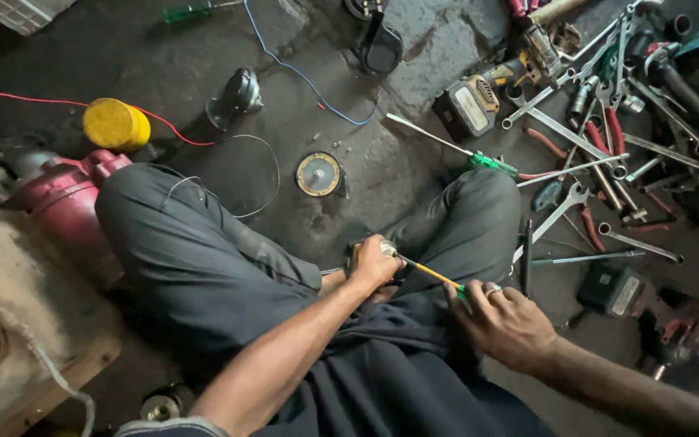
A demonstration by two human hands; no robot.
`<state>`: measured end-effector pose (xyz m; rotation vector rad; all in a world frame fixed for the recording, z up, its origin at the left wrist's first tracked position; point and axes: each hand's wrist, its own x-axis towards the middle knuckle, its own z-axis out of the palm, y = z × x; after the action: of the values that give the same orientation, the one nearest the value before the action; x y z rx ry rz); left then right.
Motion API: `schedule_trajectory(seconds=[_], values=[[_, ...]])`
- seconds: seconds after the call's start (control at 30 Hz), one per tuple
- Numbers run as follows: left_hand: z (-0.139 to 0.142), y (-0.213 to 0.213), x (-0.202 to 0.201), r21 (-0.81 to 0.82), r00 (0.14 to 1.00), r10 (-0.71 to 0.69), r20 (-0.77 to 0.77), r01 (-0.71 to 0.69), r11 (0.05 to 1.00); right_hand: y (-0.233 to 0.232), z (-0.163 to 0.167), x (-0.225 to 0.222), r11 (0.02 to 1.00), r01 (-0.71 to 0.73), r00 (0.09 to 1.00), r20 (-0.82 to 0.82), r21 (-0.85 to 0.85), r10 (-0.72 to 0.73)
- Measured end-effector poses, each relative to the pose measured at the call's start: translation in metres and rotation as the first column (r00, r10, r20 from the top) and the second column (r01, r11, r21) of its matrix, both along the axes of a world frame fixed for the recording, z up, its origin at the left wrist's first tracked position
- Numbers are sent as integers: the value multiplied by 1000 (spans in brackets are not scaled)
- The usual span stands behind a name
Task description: The person sits on the floor and uses a wrench and screwdriver to disassemble a small cylindrical electrical component. They remove screws, open the casing, and manipulate internal parts and wires.
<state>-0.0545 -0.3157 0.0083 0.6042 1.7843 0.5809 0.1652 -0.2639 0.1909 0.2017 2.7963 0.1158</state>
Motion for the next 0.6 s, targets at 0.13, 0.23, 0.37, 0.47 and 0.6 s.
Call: schedule_trajectory(seconds=[0.13, 0.23, 0.37, 0.47, 0.6], values=[[-1, 2, 3, 92, 996, -27, -80, 34, 995, -1, -9, 7, 971, 224, 973, -33, -89, -228], [-10, 2, 5, 146, 987, -60, -146, 81, 986, 3, -11, 3, 740, 653, 737, 363, -164, -570], [-25, 0, 7, 101, 981, -82, -175, 101, 990, 17, -13, -12, -138, 538, 275, 327, -832, -904], [-36, -2, 9, 205, 974, -92, -208, 135, 969, 31, -8, -18, -750, 552, -281, 765, -365, -579], [-54, -3, 13, 215, 979, -91, -181, 130, 968, 37, 4, -17, -649, 647, -159, 763, -399, -627]])
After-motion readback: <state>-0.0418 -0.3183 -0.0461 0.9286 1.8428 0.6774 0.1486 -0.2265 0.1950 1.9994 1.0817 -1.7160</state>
